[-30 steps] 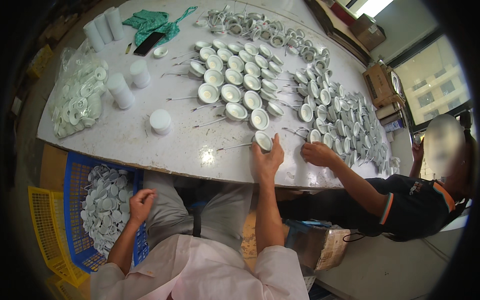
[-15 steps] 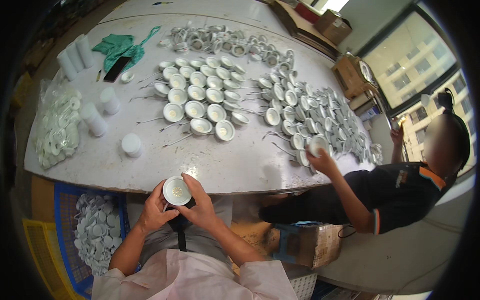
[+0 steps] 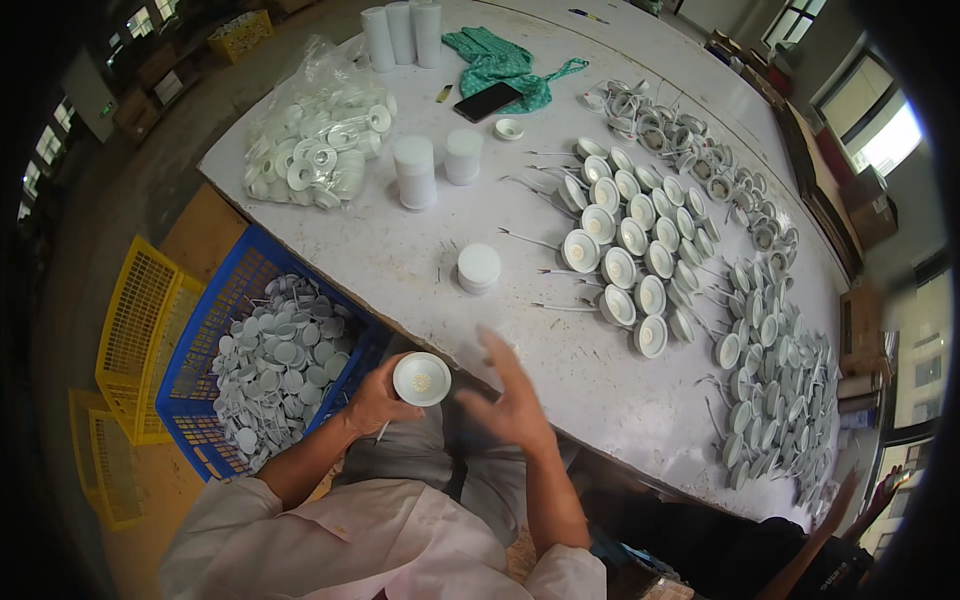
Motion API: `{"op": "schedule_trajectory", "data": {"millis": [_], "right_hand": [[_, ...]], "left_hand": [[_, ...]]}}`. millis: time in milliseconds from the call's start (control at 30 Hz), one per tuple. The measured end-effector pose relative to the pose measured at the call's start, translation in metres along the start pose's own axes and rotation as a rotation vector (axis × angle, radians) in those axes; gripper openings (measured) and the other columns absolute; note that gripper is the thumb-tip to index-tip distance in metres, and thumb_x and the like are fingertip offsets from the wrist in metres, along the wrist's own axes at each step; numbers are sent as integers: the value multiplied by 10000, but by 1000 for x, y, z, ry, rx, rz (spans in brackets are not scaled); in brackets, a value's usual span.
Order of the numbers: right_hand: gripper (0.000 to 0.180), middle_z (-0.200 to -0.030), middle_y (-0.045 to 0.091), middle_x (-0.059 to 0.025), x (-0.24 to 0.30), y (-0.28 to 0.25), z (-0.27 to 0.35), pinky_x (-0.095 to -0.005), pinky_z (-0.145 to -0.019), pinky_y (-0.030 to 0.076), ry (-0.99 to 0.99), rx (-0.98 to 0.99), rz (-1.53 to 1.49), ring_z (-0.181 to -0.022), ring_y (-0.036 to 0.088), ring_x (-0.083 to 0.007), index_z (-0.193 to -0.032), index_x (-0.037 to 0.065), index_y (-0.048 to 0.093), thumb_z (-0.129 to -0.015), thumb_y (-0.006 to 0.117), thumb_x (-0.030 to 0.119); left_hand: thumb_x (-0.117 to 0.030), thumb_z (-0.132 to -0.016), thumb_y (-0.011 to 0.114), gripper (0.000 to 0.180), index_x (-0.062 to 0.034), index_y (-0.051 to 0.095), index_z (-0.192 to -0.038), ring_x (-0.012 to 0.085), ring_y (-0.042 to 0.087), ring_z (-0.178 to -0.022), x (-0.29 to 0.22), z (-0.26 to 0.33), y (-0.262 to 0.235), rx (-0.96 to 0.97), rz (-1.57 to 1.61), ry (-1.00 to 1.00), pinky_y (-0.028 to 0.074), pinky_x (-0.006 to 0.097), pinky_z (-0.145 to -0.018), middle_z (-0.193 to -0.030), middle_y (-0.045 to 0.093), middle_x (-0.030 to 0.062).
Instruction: Assembling small LED ceiling lamp components by placing internal discs into the housing.
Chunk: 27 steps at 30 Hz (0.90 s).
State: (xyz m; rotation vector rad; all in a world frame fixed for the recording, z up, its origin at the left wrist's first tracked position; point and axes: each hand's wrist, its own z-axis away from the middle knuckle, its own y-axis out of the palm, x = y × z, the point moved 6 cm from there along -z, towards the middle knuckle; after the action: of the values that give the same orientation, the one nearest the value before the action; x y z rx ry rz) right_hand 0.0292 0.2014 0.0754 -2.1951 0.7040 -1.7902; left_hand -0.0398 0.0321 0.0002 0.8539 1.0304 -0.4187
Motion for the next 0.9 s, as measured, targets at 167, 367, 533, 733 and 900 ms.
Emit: {"op": "schedule_trajectory", "data": {"millis": [167, 367, 533, 733, 900], "right_hand": [[401, -929, 624, -85, -90, -31, -64, -279, -705, 487, 448, -512, -128, -810, 580, -150, -1069, -20, 584, -774, 733, 206], [340, -621, 542, -17, -107, -27, -105, -237, -471, 391, 573, -467, -86, -510, 471, -85, -728, 48, 524, -804, 731, 305], [321, -596, 488, 13, -116, -22, -103, -223, -443, 336, 539, -459, -297, -493, 413, -65, -712, 63, 527, -840, 695, 305], [273, -608, 497, 13, -124, -17, -94, -214, -453, 333, 614, -455, -528, -500, 415, -68, -724, 82, 537, -893, 626, 277], [226, -633, 538, 1, -125, -26, -75, -206, -476, 361, 562, -468, -679, -533, 474, -80, -770, 77, 557, -922, 584, 243]], "left_hand": [[42, -652, 797, 823, 13, 360, -1349, 167, 519, -1141, 4, 3, 2, -34, 2, -13, 444, 321, -990, -1215, 527, 78], [41, -643, 808, 849, 18, 347, -1355, 160, 511, -1148, 7, 5, 13, 14, -73, 27, 449, 309, -980, -1238, 511, 76], [32, -648, 810, 854, 23, 337, -1360, 163, 498, -1166, 12, 5, 11, 25, -70, -25, 443, 312, -987, -1241, 511, 79], [4, -609, 831, 865, 10, 374, -1344, 170, 541, -1136, 8, 1, 11, -18, -148, 32, 448, 329, -983, -1218, 556, 84], [-17, -608, 843, 841, 7, 394, -1318, 169, 547, -1129, 6, -4, 11, -57, -258, 81, 451, 328, -976, -1204, 564, 90]]}}
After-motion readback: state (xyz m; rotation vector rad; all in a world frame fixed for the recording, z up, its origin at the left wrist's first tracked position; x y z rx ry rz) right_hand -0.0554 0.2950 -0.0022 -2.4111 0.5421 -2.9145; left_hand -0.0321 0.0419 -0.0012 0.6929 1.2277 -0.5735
